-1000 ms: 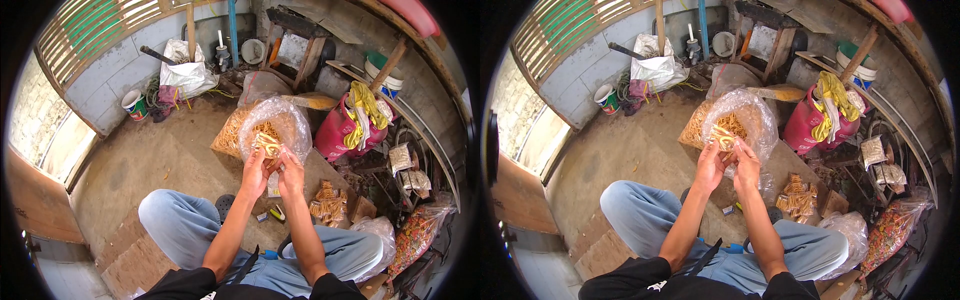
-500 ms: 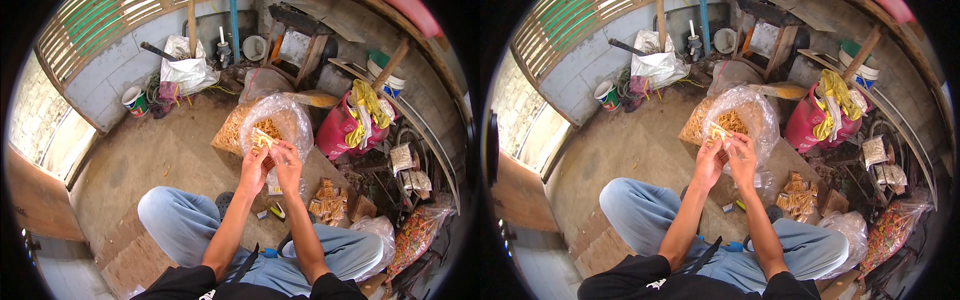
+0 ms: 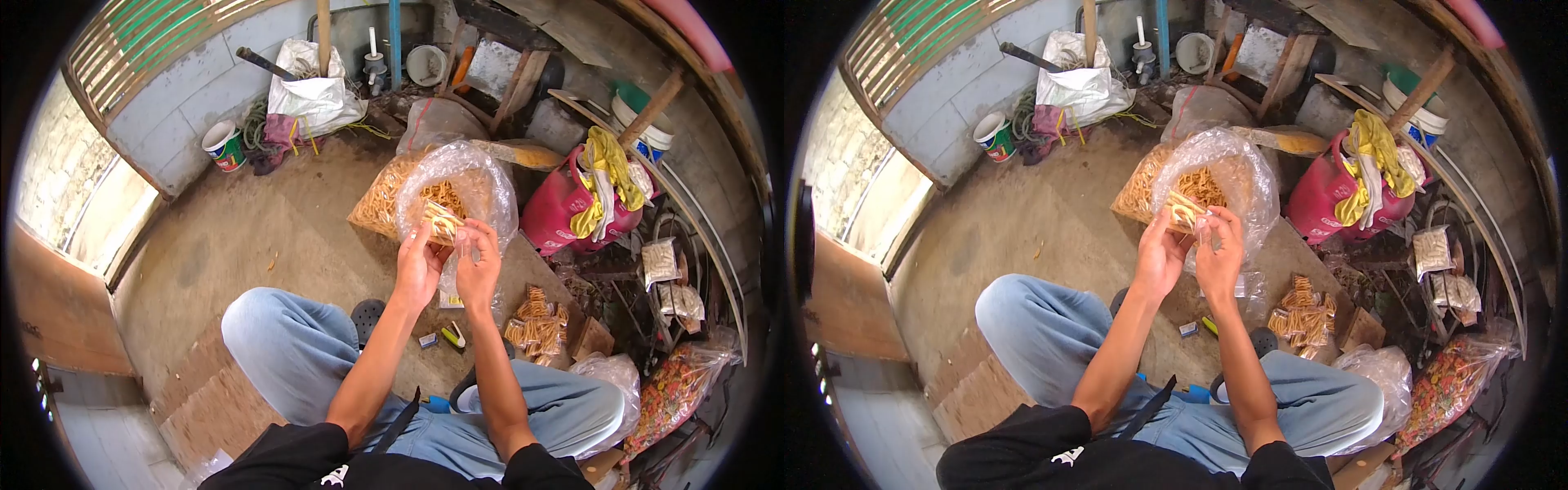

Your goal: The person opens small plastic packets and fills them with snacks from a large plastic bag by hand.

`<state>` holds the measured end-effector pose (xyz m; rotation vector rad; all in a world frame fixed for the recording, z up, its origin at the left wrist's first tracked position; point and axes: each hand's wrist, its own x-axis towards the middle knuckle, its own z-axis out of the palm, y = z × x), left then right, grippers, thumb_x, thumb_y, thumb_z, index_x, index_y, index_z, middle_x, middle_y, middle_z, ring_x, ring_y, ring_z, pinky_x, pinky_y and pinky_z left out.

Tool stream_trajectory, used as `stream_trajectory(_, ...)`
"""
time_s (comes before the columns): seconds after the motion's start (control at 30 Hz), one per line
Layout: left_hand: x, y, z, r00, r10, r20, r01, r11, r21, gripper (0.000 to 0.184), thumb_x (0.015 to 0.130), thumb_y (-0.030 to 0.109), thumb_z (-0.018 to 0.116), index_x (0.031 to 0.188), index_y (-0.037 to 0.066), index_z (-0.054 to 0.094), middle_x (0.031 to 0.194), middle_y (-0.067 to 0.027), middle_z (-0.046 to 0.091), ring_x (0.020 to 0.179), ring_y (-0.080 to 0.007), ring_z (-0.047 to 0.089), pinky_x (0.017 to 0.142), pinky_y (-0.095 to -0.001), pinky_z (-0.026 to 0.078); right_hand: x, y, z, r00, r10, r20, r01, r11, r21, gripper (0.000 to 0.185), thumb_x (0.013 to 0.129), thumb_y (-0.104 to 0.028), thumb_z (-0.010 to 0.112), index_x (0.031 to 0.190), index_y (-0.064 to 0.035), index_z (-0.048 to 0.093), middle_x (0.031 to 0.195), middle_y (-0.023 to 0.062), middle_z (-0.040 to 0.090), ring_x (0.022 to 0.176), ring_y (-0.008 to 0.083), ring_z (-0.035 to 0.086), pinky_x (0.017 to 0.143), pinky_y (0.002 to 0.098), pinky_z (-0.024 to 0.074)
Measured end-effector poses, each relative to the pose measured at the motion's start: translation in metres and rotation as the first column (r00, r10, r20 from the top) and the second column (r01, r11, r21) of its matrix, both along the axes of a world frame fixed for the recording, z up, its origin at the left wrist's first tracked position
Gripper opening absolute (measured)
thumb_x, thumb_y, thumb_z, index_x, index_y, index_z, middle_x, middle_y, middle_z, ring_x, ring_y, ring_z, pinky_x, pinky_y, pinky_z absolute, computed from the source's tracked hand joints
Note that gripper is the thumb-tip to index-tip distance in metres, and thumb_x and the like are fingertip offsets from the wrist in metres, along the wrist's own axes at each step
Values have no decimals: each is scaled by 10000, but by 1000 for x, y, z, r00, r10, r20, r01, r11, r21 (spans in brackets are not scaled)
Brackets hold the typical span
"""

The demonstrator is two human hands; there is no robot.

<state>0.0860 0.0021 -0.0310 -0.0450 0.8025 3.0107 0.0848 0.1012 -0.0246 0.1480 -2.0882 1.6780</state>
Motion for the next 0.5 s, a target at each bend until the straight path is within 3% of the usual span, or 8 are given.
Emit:
stream_trajectory(0.2,-2,-2,-3,1000,7,-4,-7,999,-51,343,980,257,469,1243,40,505,1176,-64,590,1040,-153,576,889,-322,466,-2,0,-2,998,21,-64,-17,997,72,95,856,-36,605,930,-6,658,1113,126,572,1040,260,555,902,344,427)
stream_trajectory(0.37,-3,-5,-5,999,24,33,-23,999,-44,334,969,249,492,1234,46,516,1154,-52,599,1009,-148,579,877,-320,468,-5,4,-3,972,208,-110,-198,976,88,182,817,34,627,978,-27,684,1086,112,589,1025,239,570,883,320,445)
stream_trajectory(0.5,-3,-5,-4,999,-7,31,10,998,-68,326,967,245,495,1231,56,522,1154,-51,600,1003,-147,577,870,-322,468,-4,4,-4,986,149,-77,-145,988,51,193,794,42,655,970,-30,689,1056,106,605,999,227,583,864,315,457)
